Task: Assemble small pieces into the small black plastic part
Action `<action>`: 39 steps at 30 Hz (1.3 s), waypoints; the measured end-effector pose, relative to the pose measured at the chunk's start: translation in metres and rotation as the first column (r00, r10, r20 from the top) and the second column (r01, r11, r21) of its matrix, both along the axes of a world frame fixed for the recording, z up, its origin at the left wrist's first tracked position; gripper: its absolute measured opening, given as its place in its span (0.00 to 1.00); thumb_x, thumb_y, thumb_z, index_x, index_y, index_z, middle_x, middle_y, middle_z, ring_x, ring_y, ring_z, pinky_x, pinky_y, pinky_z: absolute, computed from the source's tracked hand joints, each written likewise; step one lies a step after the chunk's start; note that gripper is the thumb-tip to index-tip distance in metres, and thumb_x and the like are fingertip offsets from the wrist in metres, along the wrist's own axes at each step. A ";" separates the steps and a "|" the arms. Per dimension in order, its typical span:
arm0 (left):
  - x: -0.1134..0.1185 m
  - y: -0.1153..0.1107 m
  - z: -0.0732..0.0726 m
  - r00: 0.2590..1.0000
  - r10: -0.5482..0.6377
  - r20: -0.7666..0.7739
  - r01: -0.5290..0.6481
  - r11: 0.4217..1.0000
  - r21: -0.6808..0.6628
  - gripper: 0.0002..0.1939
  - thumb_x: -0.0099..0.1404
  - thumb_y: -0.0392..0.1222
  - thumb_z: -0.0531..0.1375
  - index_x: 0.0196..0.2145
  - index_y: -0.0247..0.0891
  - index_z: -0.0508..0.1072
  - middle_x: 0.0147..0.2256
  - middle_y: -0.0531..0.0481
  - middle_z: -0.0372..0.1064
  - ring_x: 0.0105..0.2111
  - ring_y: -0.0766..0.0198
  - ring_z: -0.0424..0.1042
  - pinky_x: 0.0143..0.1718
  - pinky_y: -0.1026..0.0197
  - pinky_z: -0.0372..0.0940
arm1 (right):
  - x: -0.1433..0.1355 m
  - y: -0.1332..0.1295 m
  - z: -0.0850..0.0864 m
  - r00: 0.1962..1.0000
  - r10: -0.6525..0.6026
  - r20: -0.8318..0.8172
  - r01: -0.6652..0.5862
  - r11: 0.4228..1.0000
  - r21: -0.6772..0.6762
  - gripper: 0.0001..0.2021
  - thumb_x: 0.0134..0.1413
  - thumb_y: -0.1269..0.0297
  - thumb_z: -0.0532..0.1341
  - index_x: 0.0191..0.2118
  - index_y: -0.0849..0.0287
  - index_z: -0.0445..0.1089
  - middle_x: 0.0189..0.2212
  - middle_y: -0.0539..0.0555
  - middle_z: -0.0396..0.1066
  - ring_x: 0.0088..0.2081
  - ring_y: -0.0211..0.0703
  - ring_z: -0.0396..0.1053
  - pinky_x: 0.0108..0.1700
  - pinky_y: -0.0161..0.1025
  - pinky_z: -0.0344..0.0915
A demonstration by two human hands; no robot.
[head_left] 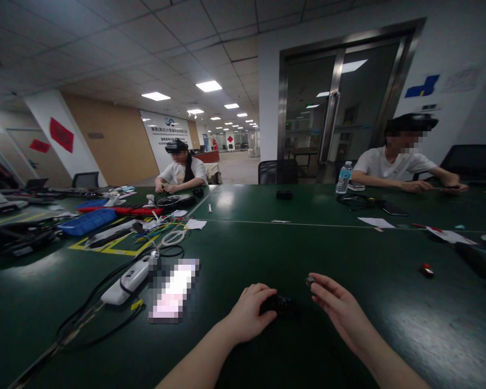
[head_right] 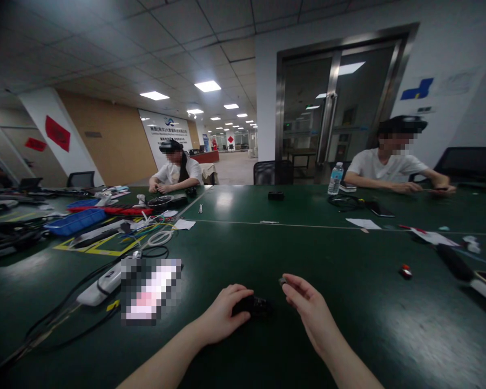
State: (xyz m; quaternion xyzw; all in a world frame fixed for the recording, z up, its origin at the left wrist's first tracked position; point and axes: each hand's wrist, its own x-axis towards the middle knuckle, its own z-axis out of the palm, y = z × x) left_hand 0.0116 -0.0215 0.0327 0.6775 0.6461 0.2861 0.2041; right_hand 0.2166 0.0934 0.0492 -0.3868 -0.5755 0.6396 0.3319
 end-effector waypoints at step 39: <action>-0.002 0.001 -0.005 1.000 0.003 0.005 -0.003 1.000 -0.013 0.24 0.60 0.41 0.58 0.54 0.44 0.63 0.51 0.47 0.60 0.51 0.55 0.59 0.53 0.54 0.54 | 0.005 0.008 0.004 0.864 -0.268 -0.426 0.023 0.867 -0.498 0.10 0.44 0.65 0.67 0.36 0.52 0.73 0.32 0.46 0.72 0.30 0.35 0.68 0.32 0.33 0.68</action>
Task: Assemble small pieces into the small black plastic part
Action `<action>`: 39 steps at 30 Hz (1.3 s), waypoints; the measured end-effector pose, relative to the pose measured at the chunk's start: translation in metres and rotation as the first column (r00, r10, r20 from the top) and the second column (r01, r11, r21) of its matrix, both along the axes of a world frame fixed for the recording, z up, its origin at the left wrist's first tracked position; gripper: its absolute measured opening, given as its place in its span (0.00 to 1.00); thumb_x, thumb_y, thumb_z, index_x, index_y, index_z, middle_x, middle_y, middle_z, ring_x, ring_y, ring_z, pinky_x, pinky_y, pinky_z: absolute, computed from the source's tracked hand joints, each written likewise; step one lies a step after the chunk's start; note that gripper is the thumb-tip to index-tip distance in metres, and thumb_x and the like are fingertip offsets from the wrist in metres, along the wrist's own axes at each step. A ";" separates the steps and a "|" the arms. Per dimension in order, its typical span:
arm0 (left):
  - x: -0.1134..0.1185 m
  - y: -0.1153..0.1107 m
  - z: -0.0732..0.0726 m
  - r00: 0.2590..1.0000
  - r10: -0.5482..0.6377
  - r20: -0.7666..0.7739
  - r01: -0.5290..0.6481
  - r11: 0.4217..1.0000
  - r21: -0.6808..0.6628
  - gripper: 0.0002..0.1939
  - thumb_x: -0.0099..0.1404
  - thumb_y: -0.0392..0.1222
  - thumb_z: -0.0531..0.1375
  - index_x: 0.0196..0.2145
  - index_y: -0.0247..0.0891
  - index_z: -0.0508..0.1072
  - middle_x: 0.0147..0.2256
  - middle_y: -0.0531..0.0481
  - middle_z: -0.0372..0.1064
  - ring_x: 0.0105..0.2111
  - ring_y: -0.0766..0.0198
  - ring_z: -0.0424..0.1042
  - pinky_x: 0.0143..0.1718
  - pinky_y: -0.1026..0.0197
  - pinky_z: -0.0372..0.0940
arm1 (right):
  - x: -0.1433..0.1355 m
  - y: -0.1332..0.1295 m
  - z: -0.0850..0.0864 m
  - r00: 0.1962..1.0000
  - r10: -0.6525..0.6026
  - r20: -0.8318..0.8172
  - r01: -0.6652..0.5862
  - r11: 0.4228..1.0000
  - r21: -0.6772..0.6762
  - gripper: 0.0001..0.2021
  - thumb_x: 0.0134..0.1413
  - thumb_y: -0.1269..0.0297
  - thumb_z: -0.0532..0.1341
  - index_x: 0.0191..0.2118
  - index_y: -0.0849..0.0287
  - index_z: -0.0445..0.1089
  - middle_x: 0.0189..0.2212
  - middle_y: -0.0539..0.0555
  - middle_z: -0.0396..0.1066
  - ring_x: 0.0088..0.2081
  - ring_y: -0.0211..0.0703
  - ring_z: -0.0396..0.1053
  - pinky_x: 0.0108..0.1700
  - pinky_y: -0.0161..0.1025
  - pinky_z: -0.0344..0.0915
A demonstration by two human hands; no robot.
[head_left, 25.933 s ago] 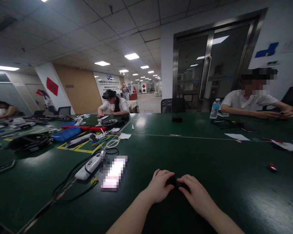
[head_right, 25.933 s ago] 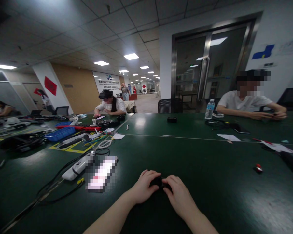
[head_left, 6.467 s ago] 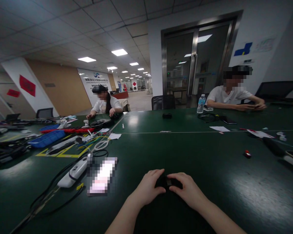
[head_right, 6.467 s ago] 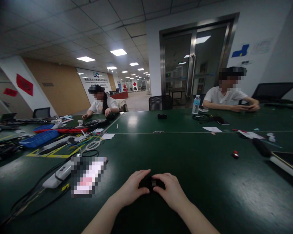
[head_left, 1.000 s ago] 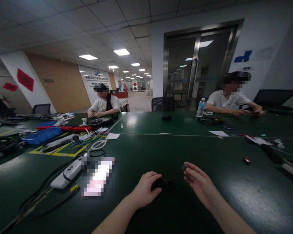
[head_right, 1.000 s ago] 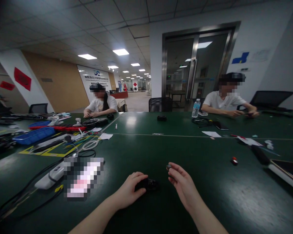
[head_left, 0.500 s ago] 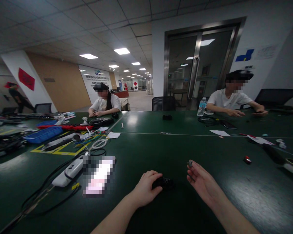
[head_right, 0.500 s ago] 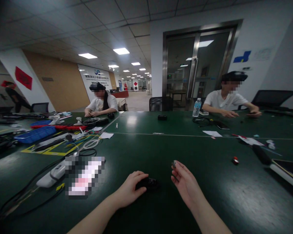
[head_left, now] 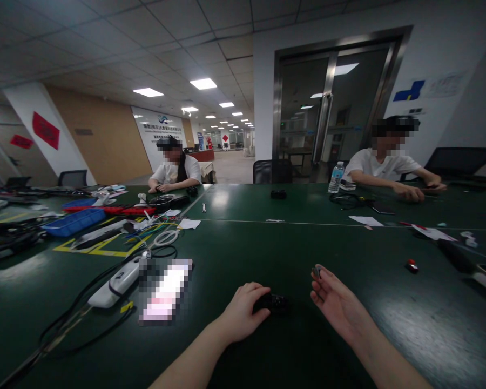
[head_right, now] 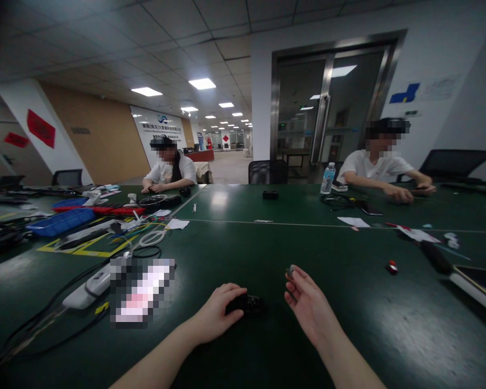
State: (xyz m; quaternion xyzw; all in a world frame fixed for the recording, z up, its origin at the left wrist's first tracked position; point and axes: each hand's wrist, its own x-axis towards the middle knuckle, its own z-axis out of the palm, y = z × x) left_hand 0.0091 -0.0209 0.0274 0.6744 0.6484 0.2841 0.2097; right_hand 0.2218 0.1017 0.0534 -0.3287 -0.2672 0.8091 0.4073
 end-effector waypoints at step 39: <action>0.000 0.002 -0.001 1.000 -0.013 -0.026 0.014 1.000 0.021 0.23 0.59 0.38 0.60 0.53 0.43 0.64 0.50 0.48 0.62 0.49 0.57 0.60 0.53 0.55 0.54 | -0.023 -0.021 -0.020 0.857 -0.004 0.515 -0.338 0.749 0.569 0.15 0.42 0.59 0.67 0.40 0.52 0.74 0.35 0.51 0.73 0.38 0.45 0.68 0.42 0.42 0.64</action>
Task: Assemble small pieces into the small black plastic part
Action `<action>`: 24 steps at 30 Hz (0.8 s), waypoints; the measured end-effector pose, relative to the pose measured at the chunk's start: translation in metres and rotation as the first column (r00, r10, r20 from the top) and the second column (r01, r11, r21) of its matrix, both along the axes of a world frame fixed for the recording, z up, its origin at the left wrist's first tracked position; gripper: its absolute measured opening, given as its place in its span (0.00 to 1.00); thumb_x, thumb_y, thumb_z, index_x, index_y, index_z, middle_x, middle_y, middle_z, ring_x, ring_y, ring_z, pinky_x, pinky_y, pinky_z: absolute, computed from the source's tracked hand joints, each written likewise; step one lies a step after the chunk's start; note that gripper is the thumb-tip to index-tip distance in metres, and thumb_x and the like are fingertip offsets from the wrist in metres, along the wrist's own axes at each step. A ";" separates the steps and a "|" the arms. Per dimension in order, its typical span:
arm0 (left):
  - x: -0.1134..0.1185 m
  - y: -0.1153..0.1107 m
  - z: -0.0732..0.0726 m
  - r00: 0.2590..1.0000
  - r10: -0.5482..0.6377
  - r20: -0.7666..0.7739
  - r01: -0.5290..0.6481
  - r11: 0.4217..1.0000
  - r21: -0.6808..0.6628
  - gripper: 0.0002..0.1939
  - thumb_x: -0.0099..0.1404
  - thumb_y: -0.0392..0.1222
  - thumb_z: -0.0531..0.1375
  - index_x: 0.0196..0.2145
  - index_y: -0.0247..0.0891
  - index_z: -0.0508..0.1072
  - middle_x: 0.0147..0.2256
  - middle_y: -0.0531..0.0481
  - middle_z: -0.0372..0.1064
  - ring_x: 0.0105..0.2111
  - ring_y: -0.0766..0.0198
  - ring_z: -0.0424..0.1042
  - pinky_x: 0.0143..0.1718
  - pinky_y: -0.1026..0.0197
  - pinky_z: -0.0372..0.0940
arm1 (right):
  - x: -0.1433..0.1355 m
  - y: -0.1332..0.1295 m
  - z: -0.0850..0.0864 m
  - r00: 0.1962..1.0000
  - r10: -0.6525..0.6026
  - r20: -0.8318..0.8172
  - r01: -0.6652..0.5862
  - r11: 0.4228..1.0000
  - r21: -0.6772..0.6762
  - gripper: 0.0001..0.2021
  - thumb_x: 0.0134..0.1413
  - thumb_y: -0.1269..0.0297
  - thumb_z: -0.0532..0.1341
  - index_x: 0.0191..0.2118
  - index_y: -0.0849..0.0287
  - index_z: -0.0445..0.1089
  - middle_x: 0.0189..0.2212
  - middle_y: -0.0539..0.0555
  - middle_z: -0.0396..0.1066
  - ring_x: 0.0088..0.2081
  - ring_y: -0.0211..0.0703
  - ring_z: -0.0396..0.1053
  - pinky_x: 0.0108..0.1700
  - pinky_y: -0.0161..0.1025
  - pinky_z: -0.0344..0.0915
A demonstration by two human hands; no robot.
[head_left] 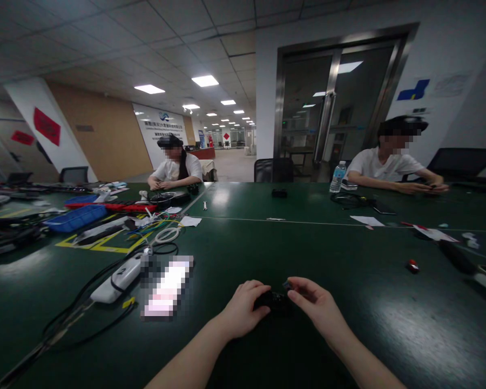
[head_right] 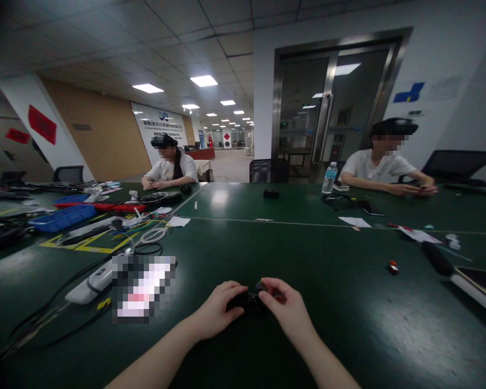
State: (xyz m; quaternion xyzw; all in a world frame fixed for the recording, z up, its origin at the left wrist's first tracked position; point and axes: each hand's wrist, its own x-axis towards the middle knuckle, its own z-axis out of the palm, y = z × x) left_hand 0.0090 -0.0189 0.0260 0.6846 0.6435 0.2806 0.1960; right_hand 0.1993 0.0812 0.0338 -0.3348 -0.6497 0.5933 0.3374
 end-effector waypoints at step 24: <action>0.001 0.000 0.000 1.000 0.006 0.006 -0.006 1.000 0.014 0.23 0.60 0.39 0.58 0.53 0.45 0.64 0.50 0.48 0.61 0.50 0.56 0.60 0.52 0.54 0.56 | -0.006 -0.013 -0.001 0.943 0.153 0.297 -0.248 0.916 0.315 0.12 0.47 0.67 0.61 0.38 0.44 0.74 0.38 0.49 0.70 0.43 0.50 0.65 0.46 0.47 0.60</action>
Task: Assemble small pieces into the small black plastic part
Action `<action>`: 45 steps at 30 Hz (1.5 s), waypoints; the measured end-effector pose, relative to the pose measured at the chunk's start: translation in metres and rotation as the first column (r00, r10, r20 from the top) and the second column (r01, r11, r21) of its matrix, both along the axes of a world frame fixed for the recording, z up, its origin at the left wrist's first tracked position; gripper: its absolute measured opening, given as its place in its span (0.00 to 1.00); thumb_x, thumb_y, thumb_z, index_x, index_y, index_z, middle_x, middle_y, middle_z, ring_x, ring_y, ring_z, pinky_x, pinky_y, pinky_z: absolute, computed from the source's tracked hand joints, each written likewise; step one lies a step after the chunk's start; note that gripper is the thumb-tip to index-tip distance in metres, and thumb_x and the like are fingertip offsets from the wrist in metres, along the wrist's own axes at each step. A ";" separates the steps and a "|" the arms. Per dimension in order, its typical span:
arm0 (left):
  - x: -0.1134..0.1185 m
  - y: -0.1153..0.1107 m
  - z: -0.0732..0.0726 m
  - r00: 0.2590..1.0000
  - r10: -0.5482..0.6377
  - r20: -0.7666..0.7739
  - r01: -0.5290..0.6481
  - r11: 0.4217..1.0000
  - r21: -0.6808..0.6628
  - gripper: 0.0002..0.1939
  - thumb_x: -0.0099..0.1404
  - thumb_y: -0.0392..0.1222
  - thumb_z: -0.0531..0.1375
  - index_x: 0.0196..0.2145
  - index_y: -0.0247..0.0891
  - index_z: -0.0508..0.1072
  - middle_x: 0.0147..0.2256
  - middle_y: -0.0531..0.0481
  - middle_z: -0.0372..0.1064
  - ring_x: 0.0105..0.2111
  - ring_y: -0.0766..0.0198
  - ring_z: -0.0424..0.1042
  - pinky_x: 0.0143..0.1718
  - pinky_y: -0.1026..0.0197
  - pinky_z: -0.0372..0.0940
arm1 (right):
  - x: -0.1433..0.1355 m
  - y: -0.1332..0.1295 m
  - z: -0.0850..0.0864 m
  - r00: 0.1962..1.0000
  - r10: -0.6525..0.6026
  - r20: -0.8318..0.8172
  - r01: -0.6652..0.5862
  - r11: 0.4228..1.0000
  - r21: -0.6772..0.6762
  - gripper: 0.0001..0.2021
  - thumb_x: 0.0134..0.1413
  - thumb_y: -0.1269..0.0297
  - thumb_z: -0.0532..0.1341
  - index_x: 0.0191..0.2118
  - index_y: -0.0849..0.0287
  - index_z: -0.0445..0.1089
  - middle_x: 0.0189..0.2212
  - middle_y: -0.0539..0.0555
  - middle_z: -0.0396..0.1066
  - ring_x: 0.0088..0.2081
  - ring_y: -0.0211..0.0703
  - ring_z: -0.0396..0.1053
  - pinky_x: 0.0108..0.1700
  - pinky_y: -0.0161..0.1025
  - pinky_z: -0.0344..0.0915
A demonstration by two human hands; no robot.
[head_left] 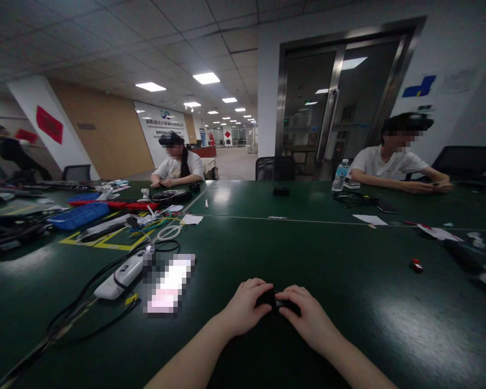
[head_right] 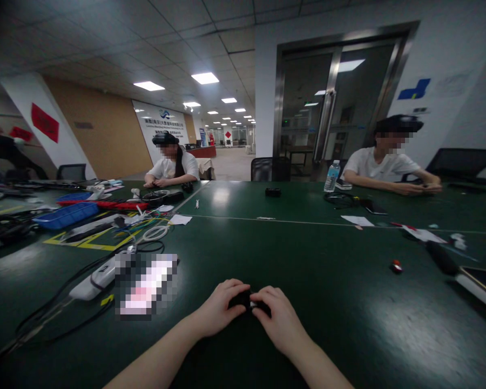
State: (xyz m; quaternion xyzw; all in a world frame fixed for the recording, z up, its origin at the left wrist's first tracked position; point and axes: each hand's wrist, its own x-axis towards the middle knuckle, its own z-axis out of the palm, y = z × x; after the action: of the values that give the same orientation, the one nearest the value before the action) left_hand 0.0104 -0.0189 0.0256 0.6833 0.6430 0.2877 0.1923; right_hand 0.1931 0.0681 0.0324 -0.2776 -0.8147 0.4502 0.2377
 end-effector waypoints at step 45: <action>-0.001 0.000 -0.001 1.000 0.016 0.016 -0.016 0.999 -0.042 0.24 0.60 0.38 0.58 0.54 0.44 0.63 0.52 0.48 0.60 0.51 0.56 0.59 0.54 0.53 0.54 | 0.005 -0.004 0.008 0.968 -0.015 0.250 -0.013 0.994 0.107 0.17 0.49 0.65 0.61 0.47 0.48 0.68 0.41 0.50 0.66 0.45 0.45 0.64 0.47 0.43 0.62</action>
State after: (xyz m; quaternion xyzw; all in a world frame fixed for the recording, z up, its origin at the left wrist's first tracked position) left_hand 0.0095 -0.0192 0.0251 0.6715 0.6527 0.2811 0.2097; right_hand 0.1984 0.0643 0.0404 -0.3192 -0.8612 0.3667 0.1480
